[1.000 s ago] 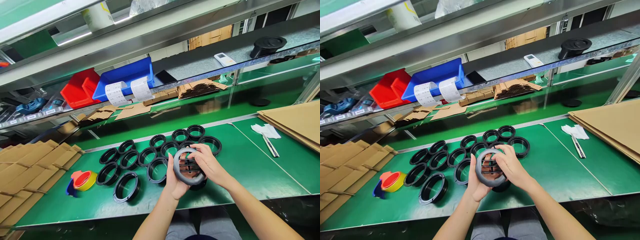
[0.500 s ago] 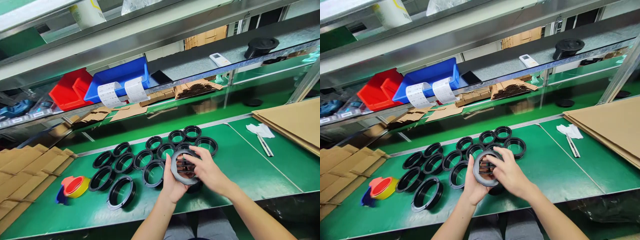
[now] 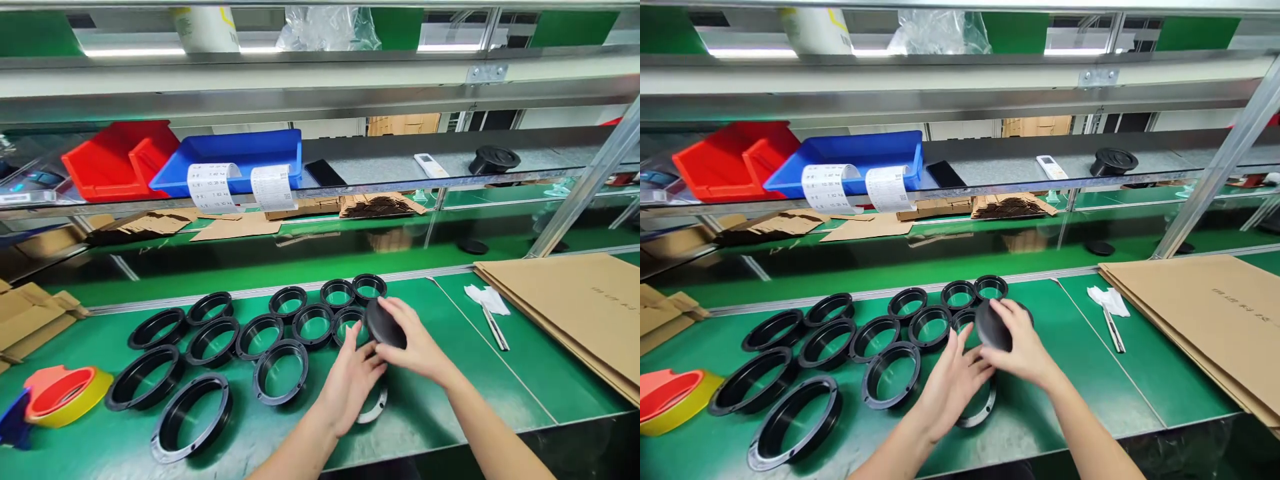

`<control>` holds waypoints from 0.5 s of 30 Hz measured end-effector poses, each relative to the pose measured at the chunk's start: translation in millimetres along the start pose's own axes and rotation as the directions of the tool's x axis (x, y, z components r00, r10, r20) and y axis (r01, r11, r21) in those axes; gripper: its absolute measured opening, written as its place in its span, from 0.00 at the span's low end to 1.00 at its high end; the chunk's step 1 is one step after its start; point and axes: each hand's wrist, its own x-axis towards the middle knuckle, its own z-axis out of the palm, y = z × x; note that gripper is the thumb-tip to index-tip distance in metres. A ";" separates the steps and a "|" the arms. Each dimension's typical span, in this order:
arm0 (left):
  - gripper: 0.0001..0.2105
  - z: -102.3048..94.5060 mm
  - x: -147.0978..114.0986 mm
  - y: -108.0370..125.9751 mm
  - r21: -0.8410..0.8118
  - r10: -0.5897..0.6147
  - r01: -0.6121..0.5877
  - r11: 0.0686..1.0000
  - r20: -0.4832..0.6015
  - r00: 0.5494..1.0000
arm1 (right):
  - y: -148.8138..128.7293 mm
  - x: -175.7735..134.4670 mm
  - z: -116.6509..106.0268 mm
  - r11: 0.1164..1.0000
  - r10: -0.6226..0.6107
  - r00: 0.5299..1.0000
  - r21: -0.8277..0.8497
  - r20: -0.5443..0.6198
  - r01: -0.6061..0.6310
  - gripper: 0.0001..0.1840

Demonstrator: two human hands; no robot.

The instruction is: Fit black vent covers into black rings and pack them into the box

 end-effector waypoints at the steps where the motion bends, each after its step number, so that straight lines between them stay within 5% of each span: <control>1: 0.36 -3.6 -2.9 0.4 0.088 0.062 -0.059 0.994 -0.028 0.998 | 16.1 7.3 -0.4 0.996 0.053 0.997 -0.067 -0.063 -0.057 0.43; 4: 0.29 -13.7 -11.0 2.1 0.337 0.203 -0.163 0.927 -0.087 0.975 | 59.4 22.5 4.0 0.951 0.146 0.982 -0.255 -0.116 -0.172 0.42; 10: 0.23 -34.1 -15.2 3.6 0.541 0.281 -0.179 0.822 -0.113 0.953 | 97.4 10.3 17.4 0.827 0.150 0.989 -0.550 0.016 -0.117 0.46; 15: 0.12 -48.6 -27.3 -3.8 0.803 0.391 -0.312 0.507 0.109 0.914 | 87.5 -9.0 -1.4 0.714 0.208 0.970 -0.698 0.126 -0.063 0.43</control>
